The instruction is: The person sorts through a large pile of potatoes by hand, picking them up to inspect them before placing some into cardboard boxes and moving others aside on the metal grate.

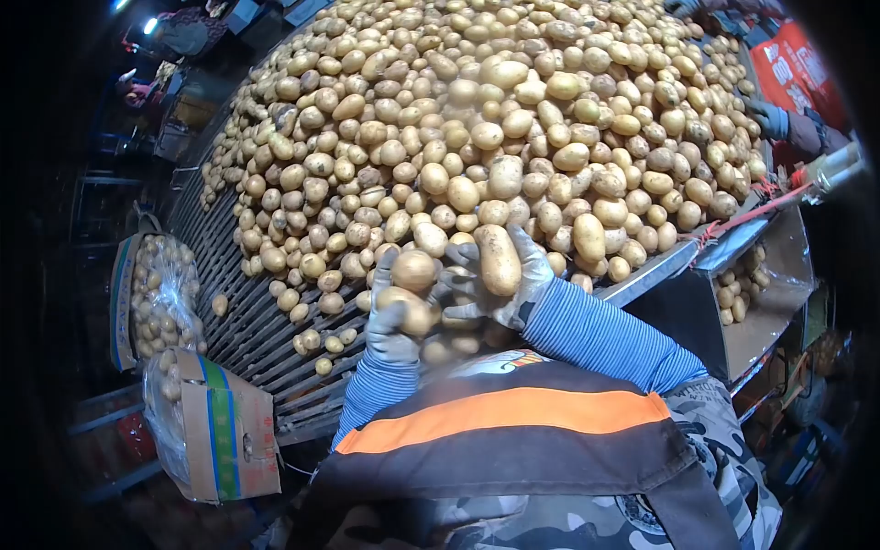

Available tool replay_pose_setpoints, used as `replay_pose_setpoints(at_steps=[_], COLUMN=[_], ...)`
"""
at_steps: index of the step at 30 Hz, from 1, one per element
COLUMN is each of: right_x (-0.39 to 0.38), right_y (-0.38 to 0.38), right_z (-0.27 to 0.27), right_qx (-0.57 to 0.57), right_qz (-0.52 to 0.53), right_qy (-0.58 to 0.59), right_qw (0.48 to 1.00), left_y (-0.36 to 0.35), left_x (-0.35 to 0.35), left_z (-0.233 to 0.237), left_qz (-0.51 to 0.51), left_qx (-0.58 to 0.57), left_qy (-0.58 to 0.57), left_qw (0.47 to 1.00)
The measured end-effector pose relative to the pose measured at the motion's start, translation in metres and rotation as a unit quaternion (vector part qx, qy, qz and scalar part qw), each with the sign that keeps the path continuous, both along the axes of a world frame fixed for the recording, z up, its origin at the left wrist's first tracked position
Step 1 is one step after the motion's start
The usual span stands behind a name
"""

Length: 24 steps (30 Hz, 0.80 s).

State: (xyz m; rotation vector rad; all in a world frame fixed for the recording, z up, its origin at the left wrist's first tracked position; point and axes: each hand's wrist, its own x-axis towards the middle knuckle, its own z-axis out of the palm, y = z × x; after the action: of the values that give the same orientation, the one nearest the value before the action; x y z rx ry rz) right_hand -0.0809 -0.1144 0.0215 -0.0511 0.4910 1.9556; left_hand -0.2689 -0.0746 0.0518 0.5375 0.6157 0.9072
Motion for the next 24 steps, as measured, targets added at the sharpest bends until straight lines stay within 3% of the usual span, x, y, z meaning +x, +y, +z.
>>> replay_pose_setpoints(at_steps=[1,2,3,4,5,6,12,14,15,16,17,19,21,22,24], right_x=[-0.001,-0.009,-0.006,-0.003,-0.001,0.0,0.012,0.015,0.021,0.023,0.014,0.046,0.057,0.068,0.088], right_y=[-0.001,0.001,-0.002,-0.003,-0.004,-0.008,-0.03,-0.042,-0.049,-0.052,-0.054,-0.084,-0.101,-0.112,-0.154], right_z=[-0.001,-0.001,0.004,0.011,0.015,0.015,-0.005,-0.002,0.002,-0.005,-0.027,0.031,-0.037,-0.035,-0.014], right_qx=[0.046,0.064,-0.053,-0.044,-0.036,-0.035,-0.006,-0.01,-0.075,-0.053,-0.058,-0.074,0.026,0.024,-0.047], right_qz=[-0.018,-0.087,-0.052,-0.048,-0.044,-0.045,-0.072,-0.111,-0.117,-0.147,-0.227,-0.242,-0.24,-0.279,-0.355], right_qy=[0.037,0.094,-0.028,-0.049,-0.069,-0.071,-0.031,-0.091,-0.093,-0.19,-0.159,-0.09,0.04,0.025,-0.128], right_qw=[0.998,0.99,0.997,0.997,0.996,0.996,0.997,0.99,0.986,0.969,0.959,0.963,0.97,0.96,0.925], left_y=[-0.005,-0.009,-0.012,-0.015,-0.019,-0.019,-0.019,-0.025,-0.028,-0.033,-0.039,-0.053,-0.065,-0.073,-0.092], left_x=[0.007,0.019,0.029,0.037,0.043,0.049,0.071,0.084,0.092,0.1,0.109,0.131,0.148,0.157,0.179], left_z=[0.0,0.004,0.006,0.003,-0.003,-0.015,0.002,0.001,0.003,0.0,-0.002,0.012,0.012,0.008,0.008], left_qz=[-0.018,-0.066,-0.065,-0.062,-0.054,0.006,-0.028,-0.041,-0.069,-0.071,-0.076,-0.112,-0.187,-0.171,-0.175], left_qx=[0.083,0.087,0.256,0.398,0.525,0.608,0.637,0.637,0.639,0.646,0.655,0.657,0.669,0.693,0.722], left_qy=[0.087,0.111,0.27,0.378,0.468,0.488,0.519,0.502,0.497,0.483,0.465,0.393,0.328,0.311,0.269], left_qw=[0.993,0.988,0.926,0.834,0.709,0.626,0.568,0.584,0.583,0.586,0.59,0.633,0.64,0.628,0.613])
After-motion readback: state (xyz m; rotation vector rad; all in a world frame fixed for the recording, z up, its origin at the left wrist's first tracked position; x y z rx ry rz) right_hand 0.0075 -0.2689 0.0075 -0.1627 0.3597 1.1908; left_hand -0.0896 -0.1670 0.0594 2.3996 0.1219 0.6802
